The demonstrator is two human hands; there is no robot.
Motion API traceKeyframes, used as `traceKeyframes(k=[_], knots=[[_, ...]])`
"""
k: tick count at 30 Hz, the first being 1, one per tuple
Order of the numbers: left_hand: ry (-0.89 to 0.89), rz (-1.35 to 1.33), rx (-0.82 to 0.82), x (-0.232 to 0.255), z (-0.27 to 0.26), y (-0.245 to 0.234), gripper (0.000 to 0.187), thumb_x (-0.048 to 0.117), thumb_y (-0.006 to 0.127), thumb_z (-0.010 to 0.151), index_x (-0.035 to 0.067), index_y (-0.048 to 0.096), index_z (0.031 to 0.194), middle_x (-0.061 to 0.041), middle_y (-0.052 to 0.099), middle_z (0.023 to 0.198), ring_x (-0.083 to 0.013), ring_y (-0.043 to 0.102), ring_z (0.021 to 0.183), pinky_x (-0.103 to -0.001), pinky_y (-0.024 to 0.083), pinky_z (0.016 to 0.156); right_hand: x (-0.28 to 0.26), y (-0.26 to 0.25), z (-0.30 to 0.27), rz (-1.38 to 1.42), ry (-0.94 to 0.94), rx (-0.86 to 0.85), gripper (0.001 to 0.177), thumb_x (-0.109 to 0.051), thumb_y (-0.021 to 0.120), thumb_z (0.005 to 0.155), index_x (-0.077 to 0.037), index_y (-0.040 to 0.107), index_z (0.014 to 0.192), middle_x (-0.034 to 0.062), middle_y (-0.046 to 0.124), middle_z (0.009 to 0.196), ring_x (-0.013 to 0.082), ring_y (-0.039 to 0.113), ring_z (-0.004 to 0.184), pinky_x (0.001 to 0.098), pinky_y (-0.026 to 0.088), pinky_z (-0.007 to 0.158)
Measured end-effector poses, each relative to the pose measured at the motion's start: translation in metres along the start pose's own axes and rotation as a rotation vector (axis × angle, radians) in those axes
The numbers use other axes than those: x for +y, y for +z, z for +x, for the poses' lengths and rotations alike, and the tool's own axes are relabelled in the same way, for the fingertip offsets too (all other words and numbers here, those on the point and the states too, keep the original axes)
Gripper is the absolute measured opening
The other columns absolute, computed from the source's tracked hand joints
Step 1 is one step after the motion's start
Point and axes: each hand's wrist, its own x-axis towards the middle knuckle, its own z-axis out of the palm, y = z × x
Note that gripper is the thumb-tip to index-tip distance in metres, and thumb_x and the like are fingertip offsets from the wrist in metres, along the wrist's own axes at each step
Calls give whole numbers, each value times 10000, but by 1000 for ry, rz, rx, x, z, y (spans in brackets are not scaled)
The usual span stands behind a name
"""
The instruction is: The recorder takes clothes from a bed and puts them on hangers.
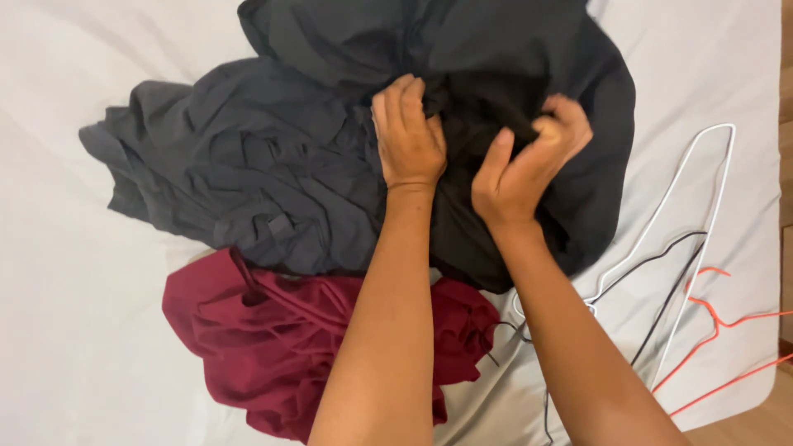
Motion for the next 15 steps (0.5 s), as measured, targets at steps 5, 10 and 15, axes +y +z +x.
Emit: traceKeyframes(k=[5,10,15], knots=[[8,7,-25,-5,-3,0,516,-12,654,830,24,510,1324,-147,563,1352,-393,531,1221,-494,426,1094,-6,-15,-25,49,96,-196,271,-43,576,995,0,388,1185,274,446,1354,387,431,1194,492,335,1105],[1,5,-38,-5,-4,2,504,-9,653,852,27,507,1332,-145,556,1360,-382,523,1225,-491,419,1110,0,2,-27,-130,34,-210,317,-92,619,943,52,460,1176,324,412,1388,469,399,1280,557,311,1157],[-14,13,-50,-2,-3,-1,510,23,669,844,38,511,1328,-138,548,1348,-381,512,1227,-493,414,1107,2,6,-25,-180,2,-263,324,-127,626,922,90,544,1148,341,412,1403,516,381,1335,592,286,1190]])
